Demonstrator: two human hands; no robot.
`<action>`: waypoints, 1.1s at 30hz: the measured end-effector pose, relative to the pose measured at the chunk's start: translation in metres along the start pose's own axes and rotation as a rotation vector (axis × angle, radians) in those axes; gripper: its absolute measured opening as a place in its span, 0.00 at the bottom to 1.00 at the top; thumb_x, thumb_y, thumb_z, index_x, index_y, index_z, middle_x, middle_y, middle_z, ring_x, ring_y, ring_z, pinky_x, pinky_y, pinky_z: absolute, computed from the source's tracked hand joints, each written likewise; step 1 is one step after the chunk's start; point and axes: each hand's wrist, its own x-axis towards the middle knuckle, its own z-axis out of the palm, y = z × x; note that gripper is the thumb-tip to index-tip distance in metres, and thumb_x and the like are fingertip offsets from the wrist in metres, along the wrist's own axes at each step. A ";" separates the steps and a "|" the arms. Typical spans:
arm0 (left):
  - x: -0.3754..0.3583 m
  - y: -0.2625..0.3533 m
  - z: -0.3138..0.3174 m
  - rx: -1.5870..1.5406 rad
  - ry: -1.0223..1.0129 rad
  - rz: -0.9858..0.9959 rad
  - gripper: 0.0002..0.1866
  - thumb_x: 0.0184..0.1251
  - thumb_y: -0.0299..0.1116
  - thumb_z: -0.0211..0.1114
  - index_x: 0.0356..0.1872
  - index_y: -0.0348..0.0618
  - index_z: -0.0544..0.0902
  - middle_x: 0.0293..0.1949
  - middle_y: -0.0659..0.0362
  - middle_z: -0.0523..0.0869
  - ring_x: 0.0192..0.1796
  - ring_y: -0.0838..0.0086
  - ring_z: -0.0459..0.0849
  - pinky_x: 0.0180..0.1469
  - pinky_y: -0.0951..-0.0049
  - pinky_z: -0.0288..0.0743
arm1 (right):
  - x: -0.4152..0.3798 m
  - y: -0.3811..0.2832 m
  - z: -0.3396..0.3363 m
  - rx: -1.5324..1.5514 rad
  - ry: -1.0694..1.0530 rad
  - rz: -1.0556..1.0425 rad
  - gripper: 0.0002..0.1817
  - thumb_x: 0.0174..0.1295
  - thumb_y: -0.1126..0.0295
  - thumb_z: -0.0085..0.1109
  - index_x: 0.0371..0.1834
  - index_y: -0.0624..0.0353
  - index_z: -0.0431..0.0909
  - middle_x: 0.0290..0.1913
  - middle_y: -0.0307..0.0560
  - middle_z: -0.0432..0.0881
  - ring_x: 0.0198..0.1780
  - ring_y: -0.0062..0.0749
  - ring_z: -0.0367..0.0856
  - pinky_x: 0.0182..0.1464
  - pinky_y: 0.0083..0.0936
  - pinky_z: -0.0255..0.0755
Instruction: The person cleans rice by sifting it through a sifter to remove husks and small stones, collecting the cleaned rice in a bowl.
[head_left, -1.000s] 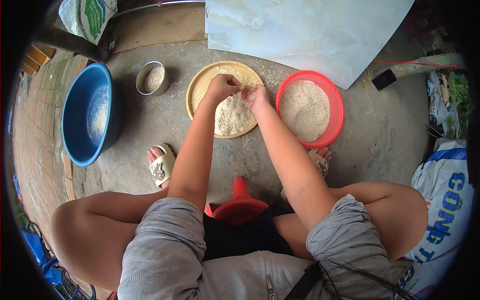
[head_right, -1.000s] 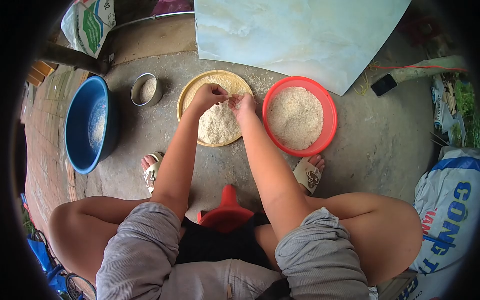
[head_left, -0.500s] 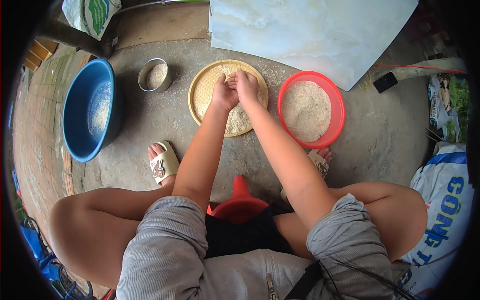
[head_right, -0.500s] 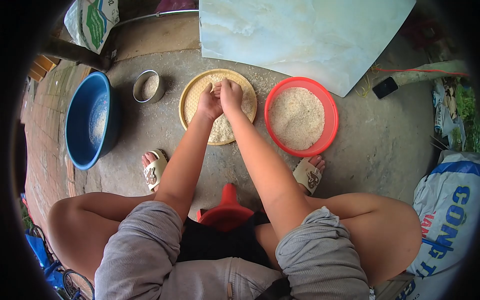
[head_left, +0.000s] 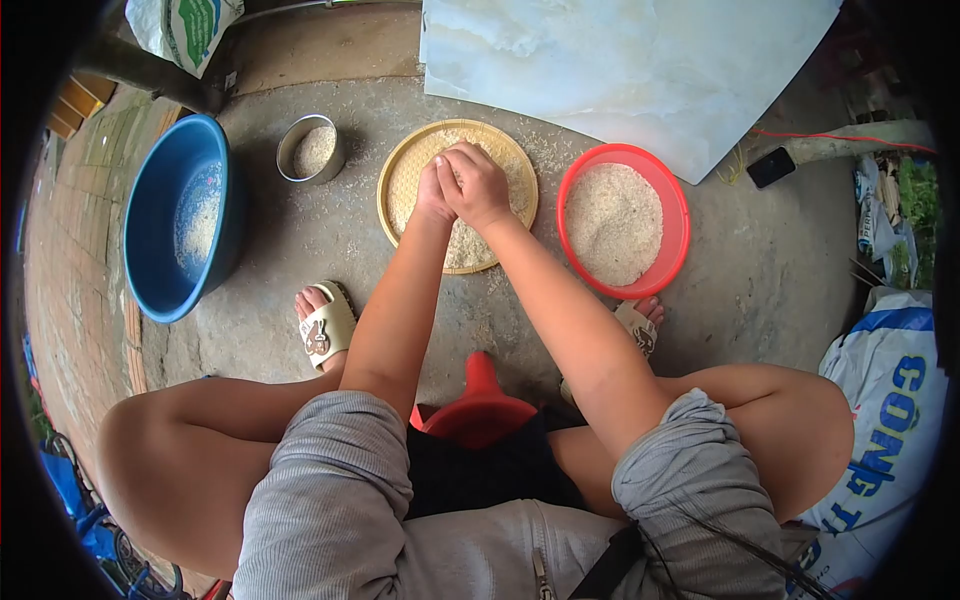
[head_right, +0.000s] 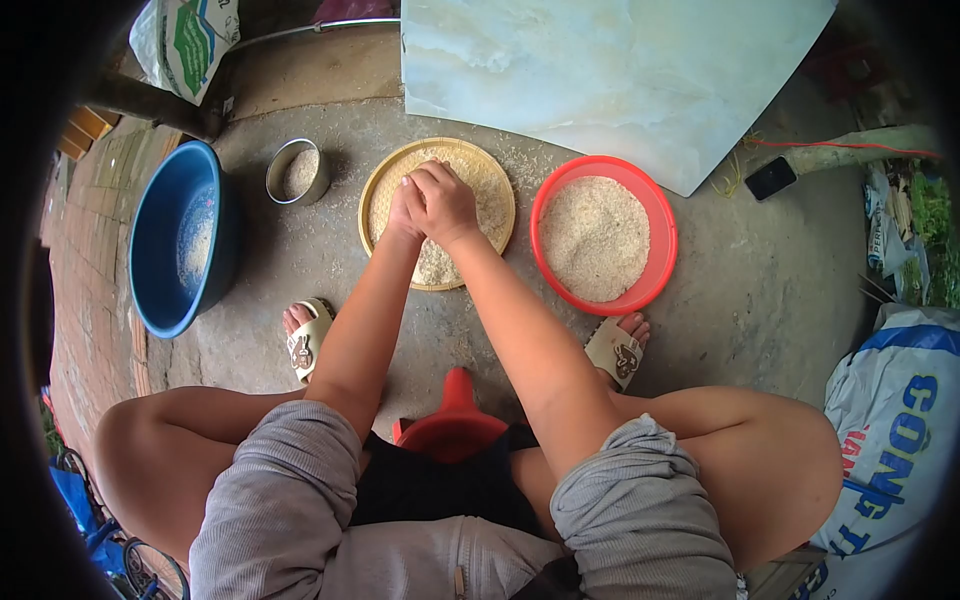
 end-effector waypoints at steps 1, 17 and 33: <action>0.000 0.004 -0.005 0.058 -0.046 -0.043 0.20 0.71 0.39 0.37 0.45 0.36 0.75 0.42 0.51 0.80 0.46 0.64 0.80 0.49 0.65 0.77 | 0.000 0.000 -0.001 0.000 0.000 0.001 0.08 0.56 0.67 0.53 0.25 0.58 0.76 0.31 0.45 0.79 0.35 0.43 0.78 0.36 0.35 0.74; -0.011 0.018 0.011 0.146 0.641 -0.126 0.20 0.73 0.43 0.43 0.18 0.49 0.66 0.09 0.69 0.59 0.10 0.82 0.53 0.11 0.83 0.47 | -0.060 0.039 0.013 -0.322 -0.282 0.314 0.23 0.58 0.69 0.49 0.58 0.61 0.66 0.61 0.58 0.65 0.64 0.53 0.61 0.65 0.41 0.55; -0.013 0.195 0.073 0.638 0.746 0.621 0.20 0.72 0.39 0.39 0.51 0.34 0.71 0.42 0.50 0.79 0.39 0.67 0.78 0.45 0.67 0.75 | -0.073 0.037 0.029 -0.503 -0.414 0.331 0.28 0.65 0.62 0.41 0.67 0.64 0.56 0.71 0.56 0.50 0.73 0.52 0.42 0.72 0.42 0.37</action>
